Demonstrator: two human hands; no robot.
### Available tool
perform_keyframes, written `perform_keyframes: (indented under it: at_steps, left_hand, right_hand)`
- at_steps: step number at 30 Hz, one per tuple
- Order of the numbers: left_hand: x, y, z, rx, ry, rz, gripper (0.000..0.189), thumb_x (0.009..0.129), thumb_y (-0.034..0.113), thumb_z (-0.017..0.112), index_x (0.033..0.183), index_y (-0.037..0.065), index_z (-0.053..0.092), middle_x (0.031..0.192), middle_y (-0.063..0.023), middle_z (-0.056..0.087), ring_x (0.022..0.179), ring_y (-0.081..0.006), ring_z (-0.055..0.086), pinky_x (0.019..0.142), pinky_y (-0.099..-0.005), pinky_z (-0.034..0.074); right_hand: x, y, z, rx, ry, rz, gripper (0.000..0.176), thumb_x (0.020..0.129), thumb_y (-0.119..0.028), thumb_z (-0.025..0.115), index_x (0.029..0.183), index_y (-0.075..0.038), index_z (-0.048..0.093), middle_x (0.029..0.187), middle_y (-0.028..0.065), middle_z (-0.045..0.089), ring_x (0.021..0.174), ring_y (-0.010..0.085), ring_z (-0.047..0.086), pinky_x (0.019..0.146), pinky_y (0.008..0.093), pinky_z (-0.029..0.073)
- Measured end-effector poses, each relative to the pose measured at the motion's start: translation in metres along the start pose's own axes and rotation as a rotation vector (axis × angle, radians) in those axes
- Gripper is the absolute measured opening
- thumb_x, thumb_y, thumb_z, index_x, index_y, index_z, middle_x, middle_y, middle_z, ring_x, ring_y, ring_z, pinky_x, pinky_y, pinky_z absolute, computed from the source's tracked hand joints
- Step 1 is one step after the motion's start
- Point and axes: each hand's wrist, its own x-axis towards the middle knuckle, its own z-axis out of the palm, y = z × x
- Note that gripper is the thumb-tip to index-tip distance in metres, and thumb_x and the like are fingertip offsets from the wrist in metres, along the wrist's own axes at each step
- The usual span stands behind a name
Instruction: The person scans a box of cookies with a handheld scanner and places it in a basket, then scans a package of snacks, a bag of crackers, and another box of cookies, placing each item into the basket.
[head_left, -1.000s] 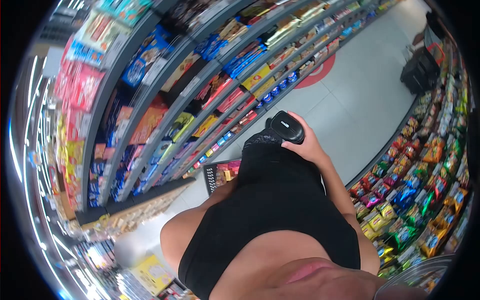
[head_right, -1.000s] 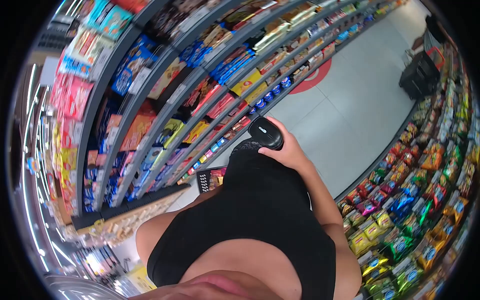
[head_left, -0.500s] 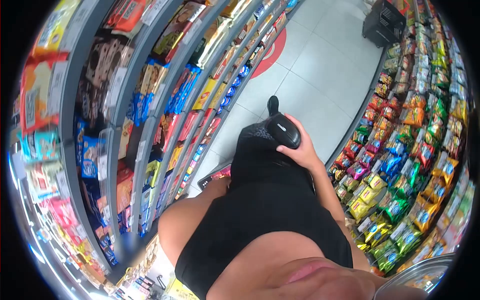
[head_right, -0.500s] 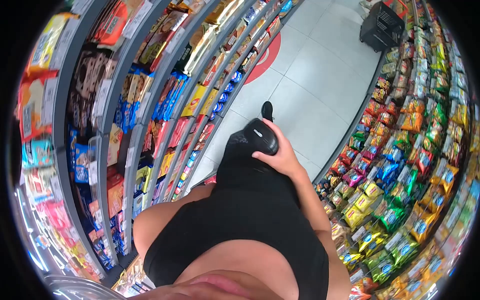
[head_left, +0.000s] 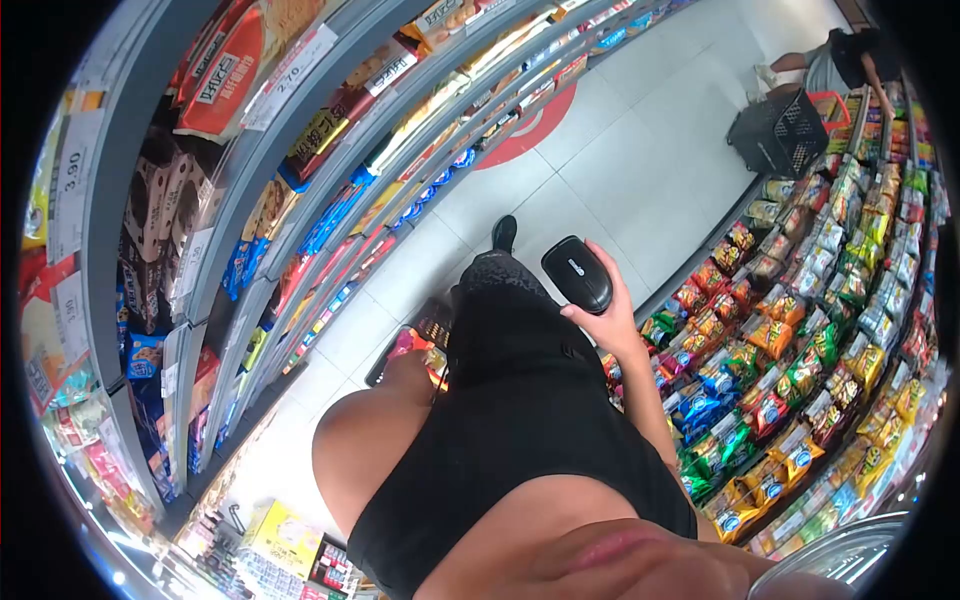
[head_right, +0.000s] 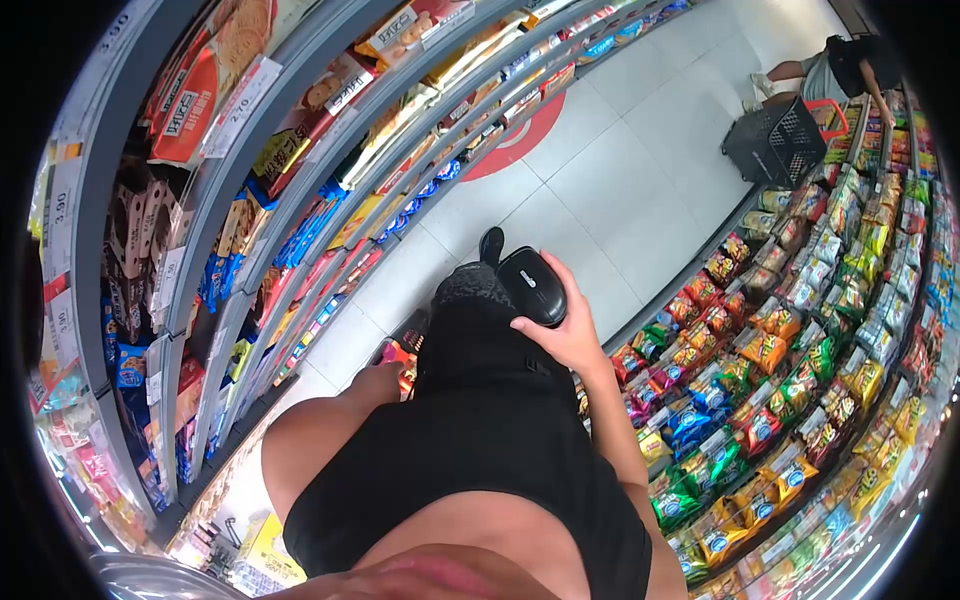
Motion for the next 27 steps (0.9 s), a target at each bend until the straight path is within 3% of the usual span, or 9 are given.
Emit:
perform_keyframes:
  at_steps: [9,15,19,23,24,27]
  left_hand:
    - [0.129,0.022,0.051,-1.027,0.32,-0.407,0.026,0.094,0.028,0.068,0.11,0.009,0.07,0.097,-0.0167,0.072,0.092,-0.0331,0.075,0.072,-0.0495,0.058]
    - [0.217,0.088,0.067,-1.453,0.557,-0.484,0.026,0.094,0.03,0.068,0.109,0.009,0.071,0.093,-0.0146,0.072,0.088,-0.0317,0.075,0.068,-0.0497,0.058]
    - [0.243,0.161,0.077,-1.54,0.638,-0.483,0.026,0.094,0.031,0.068,0.107,0.009,0.071,0.09,-0.0132,0.072,0.086,-0.0307,0.076,0.066,-0.0499,0.058]
    - [0.256,0.223,0.087,-1.421,0.577,-0.436,0.029,0.095,0.037,0.068,0.106,0.01,0.072,0.086,-0.007,0.068,0.075,-0.0261,0.073,0.061,-0.0498,0.057]
    - [0.263,0.236,0.091,-1.26,0.623,-0.449,0.031,0.096,0.036,0.068,0.109,0.008,0.071,0.09,-0.0093,0.07,0.073,-0.0251,0.071,0.058,-0.0497,0.056]
    - [0.325,0.244,0.124,-1.223,0.539,-0.433,0.039,0.096,0.041,0.068,0.113,0.006,0.073,0.094,-0.013,0.074,0.075,-0.0276,0.073,0.062,-0.0484,0.058]
  right_hand:
    - [0.03,0.01,-0.066,0.15,-0.012,0.026,0.096,0.077,-0.015,0.092,0.157,-0.001,0.04,0.149,0.0183,0.056,0.138,0.0261,0.055,0.116,0.0375,0.041]
    - [0.054,0.022,-0.154,0.056,-0.08,-0.135,0.094,0.078,-0.015,0.092,0.156,-0.001,0.04,0.148,0.0172,0.057,0.137,0.0248,0.056,0.116,0.037,0.041]
    - [0.07,0.016,-0.237,0.09,-0.141,-0.196,0.094,0.079,-0.015,0.091,0.156,-0.001,0.04,0.148,0.0165,0.057,0.136,0.0236,0.056,0.116,0.0368,0.041]
    - [0.084,0.017,-0.321,0.102,-0.197,-0.221,0.09,0.081,-0.013,0.089,0.156,0.0,0.041,0.147,0.0156,0.057,0.135,0.0228,0.056,0.115,0.0357,0.042]
    - [0.086,0.01,-0.338,0.075,-0.185,-0.224,0.089,0.081,-0.012,0.089,0.155,0.0,0.041,0.146,0.0155,0.057,0.135,0.0227,0.056,0.115,0.0357,0.042]
    - [0.083,0.015,-0.384,0.082,-0.176,-0.244,0.087,0.082,-0.011,0.088,0.155,0.0,0.041,0.147,0.015,0.055,0.136,0.0219,0.055,0.116,0.036,0.042]
